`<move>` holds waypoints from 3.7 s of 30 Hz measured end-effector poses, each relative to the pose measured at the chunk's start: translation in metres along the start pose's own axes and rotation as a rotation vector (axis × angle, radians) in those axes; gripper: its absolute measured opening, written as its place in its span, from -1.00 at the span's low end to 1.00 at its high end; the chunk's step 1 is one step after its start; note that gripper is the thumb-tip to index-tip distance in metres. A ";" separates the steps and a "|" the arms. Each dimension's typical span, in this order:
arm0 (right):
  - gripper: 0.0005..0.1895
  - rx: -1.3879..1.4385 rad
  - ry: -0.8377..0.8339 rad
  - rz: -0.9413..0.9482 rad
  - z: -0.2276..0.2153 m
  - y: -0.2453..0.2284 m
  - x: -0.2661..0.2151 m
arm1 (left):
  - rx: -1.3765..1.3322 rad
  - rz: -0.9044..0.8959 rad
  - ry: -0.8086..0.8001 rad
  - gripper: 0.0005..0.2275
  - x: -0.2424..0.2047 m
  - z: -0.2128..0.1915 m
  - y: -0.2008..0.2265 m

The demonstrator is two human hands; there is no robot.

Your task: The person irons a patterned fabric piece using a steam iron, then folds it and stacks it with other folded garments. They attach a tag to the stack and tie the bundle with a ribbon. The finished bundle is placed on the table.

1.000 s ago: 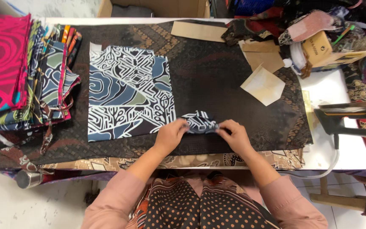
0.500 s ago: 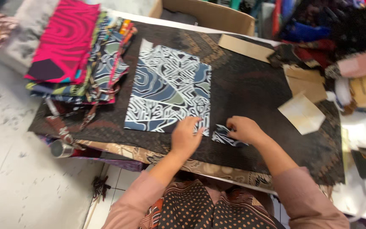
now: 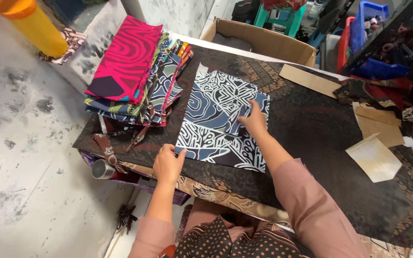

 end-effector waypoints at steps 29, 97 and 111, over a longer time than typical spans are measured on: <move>-0.16 0.047 -0.128 0.123 -0.017 0.077 -0.031 | -1.090 -0.294 -0.470 -0.52 -0.077 0.140 0.074; -0.49 -0.166 0.052 -0.749 0.023 -0.395 -0.003 | -0.413 -0.026 0.346 -0.64 0.236 -0.183 -0.073; -0.42 -0.400 -0.019 -1.260 -0.073 -0.304 -0.178 | -1.971 -0.533 -0.456 -0.54 0.164 -0.014 0.036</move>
Point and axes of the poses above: each hand's wrist, its own x-axis towards the middle knuckle, its own z-axis out of the palm, y = z × x, the point moved 10 cm from there along x, towards the middle knuckle, and after that the axes turned 15 degrees about -x, right-handed, at the moved point
